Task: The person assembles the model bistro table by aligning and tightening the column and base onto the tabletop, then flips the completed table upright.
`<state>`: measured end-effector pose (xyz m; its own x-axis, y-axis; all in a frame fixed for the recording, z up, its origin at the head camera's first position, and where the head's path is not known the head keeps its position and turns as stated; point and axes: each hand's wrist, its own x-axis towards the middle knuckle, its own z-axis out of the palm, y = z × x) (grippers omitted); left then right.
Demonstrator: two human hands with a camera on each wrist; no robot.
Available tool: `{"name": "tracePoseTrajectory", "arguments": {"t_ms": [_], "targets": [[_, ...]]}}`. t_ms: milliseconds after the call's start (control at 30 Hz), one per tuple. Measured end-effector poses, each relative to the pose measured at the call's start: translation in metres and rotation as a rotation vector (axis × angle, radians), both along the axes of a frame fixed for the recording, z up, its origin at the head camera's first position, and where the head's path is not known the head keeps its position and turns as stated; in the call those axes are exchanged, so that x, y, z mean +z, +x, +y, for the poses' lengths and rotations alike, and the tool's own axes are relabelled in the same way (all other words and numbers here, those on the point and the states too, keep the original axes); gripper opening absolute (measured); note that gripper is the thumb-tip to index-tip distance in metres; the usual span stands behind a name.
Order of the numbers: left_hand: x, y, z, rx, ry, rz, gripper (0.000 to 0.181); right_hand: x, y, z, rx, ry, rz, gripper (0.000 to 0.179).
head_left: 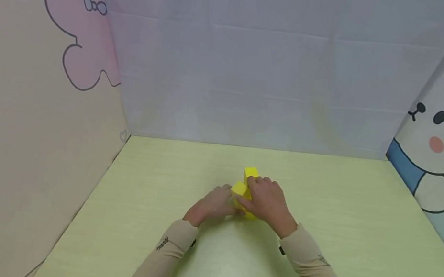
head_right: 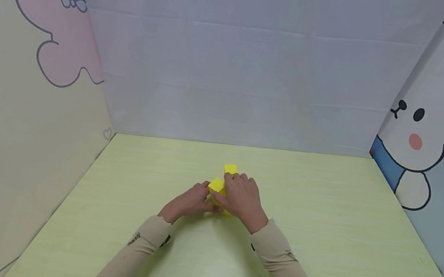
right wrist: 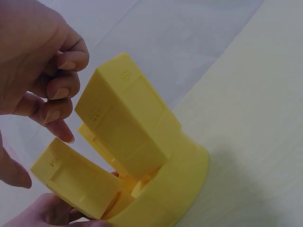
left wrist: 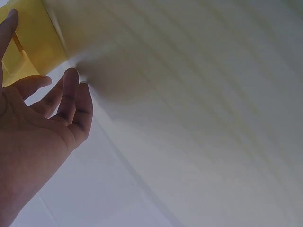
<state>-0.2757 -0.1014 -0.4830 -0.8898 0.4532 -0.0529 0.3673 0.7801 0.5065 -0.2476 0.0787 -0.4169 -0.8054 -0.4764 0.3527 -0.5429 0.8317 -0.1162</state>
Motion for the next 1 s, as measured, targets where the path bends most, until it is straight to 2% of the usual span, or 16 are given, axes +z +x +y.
{"name": "tracePoseTrajectory", "arguments": {"t_ms": [133,267,400,500,600,733,833,900,1000], "targets": [[-0.001,-0.001,0.000,-0.020,0.011,0.011,0.053,0.002,0.000,0.001,0.053,-0.012,-0.016,0.043],[-0.001,-0.002,0.000,-0.033,0.017,0.031,0.049,0.005,-0.001,0.003,0.117,-0.005,-0.038,0.039],[-0.001,-0.001,-0.001,-0.027,0.014,0.019,0.049,0.006,-0.003,0.005,0.060,0.036,-0.027,0.036],[-0.001,-0.001,-0.001,-0.032,0.005,0.018,0.052,0.006,-0.004,0.006,0.014,0.059,-0.036,0.044],[-0.001,0.000,-0.002,-0.038,0.003,0.021,0.053,0.004,-0.005,0.008,0.013,0.063,-0.041,0.045],[0.001,0.002,-0.002,-0.032,-0.016,0.015,0.072,0.005,-0.004,0.009,0.010,0.072,-0.015,0.041],[0.000,0.002,-0.003,-0.029,-0.045,0.006,0.088,0.007,-0.002,0.010,-0.048,0.089,-0.017,0.044],[0.000,0.002,-0.003,-0.029,-0.059,0.001,0.092,0.007,-0.001,0.011,-0.082,0.089,-0.033,0.049],[0.000,0.002,-0.003,-0.026,-0.063,-0.002,0.092,0.008,0.000,0.013,-0.070,0.075,-0.072,0.049]]}}
